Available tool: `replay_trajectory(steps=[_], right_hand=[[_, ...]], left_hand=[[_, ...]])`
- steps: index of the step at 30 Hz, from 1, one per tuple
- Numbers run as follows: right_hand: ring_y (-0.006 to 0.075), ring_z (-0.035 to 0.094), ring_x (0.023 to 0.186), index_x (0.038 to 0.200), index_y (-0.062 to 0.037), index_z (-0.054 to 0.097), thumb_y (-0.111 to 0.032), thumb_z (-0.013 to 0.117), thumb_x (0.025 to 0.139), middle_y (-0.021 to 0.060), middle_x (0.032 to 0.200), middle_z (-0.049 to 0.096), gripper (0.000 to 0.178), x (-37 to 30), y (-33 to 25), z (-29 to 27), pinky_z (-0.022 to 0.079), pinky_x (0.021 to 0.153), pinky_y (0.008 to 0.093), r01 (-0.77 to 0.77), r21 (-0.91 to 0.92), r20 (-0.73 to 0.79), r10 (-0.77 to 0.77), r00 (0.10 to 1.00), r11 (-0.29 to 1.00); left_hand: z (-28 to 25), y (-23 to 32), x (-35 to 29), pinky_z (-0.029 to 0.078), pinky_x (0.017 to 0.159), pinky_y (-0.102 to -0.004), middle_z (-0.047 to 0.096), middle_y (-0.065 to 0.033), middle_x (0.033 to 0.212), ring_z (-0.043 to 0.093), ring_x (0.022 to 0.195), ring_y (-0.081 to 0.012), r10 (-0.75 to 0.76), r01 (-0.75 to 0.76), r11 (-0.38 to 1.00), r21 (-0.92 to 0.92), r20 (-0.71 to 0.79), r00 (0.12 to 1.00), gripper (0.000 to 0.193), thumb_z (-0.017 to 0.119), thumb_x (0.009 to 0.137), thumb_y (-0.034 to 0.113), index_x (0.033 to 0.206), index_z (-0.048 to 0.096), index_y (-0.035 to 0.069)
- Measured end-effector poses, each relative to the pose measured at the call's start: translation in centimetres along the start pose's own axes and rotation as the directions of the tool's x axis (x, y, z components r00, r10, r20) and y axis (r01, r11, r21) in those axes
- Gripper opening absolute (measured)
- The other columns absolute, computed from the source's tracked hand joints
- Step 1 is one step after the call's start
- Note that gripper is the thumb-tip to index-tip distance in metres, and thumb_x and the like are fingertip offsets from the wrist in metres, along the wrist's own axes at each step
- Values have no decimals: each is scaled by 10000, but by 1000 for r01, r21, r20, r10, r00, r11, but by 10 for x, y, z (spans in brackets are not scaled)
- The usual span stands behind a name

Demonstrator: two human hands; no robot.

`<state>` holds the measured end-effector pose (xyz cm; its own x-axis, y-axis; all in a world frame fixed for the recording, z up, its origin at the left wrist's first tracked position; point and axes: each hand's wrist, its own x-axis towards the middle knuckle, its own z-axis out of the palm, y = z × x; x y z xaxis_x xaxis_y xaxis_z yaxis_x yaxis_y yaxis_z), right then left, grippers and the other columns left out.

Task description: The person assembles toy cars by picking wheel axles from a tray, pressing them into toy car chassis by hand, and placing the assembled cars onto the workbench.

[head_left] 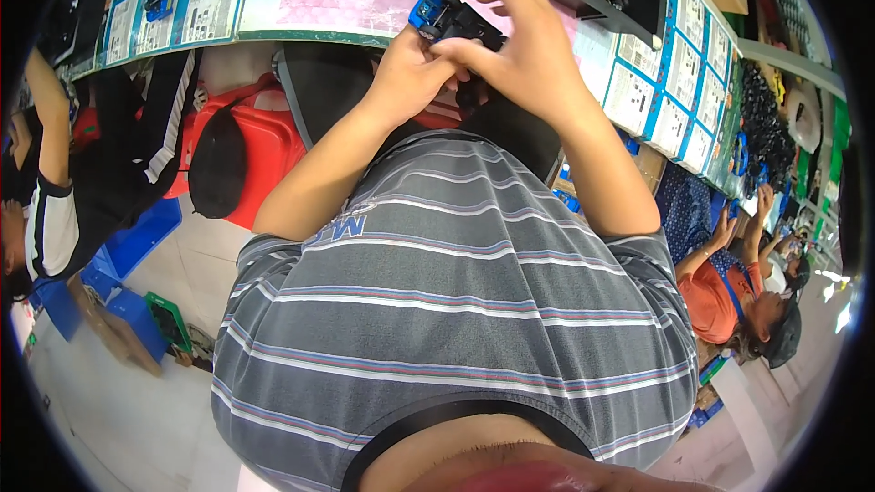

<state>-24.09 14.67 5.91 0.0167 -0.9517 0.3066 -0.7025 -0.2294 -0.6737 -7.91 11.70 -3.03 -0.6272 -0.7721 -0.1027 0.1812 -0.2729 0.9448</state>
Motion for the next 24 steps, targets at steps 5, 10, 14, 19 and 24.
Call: replay_trajectory(steps=[5,10,14,19,24], right_hand=[[292,648,756,837,-9,639,-126,780,798,127,790,647,188,-16,55,-11,513,680,355,20,-113,-89,-30,996,993],[335,601,711,775,-18,607,-66,732,813,139,765,612,140,-64,103,-3,485,655,404,-67,-278,-168,20,986,958],[327,565,666,745,-31,553,-53,722,802,125,738,567,179,-63,113,6,457,624,408,-131,-317,-234,56,971,939],[318,551,653,737,-31,527,-53,712,800,122,727,551,197,-57,109,7,447,614,413,-118,-341,-203,49,978,933],[319,548,650,737,-31,522,-54,708,804,123,721,543,199,-56,110,7,444,613,414,-136,-343,-210,65,976,929]], left_hand=[[-35,7,-9,510,646,-245,592,-45,1018,587,831,-98,141,-125,987,102,-169,975,511,608,999,352,1340,373,52],[-110,20,-13,465,862,-259,592,-5,1148,550,946,-85,149,-144,989,44,-422,894,404,570,1024,314,1312,521,36],[-188,47,-10,467,783,-265,648,-29,1045,567,887,-100,162,-2,969,246,-631,758,394,578,1012,357,1217,605,23],[-277,58,3,494,768,-296,709,-100,914,646,822,-155,401,178,750,637,-652,644,401,585,993,329,1155,653,-32],[-277,80,2,506,862,-358,727,-163,1003,694,925,-266,472,420,484,768,-633,613,500,590,962,419,1210,651,-11]])
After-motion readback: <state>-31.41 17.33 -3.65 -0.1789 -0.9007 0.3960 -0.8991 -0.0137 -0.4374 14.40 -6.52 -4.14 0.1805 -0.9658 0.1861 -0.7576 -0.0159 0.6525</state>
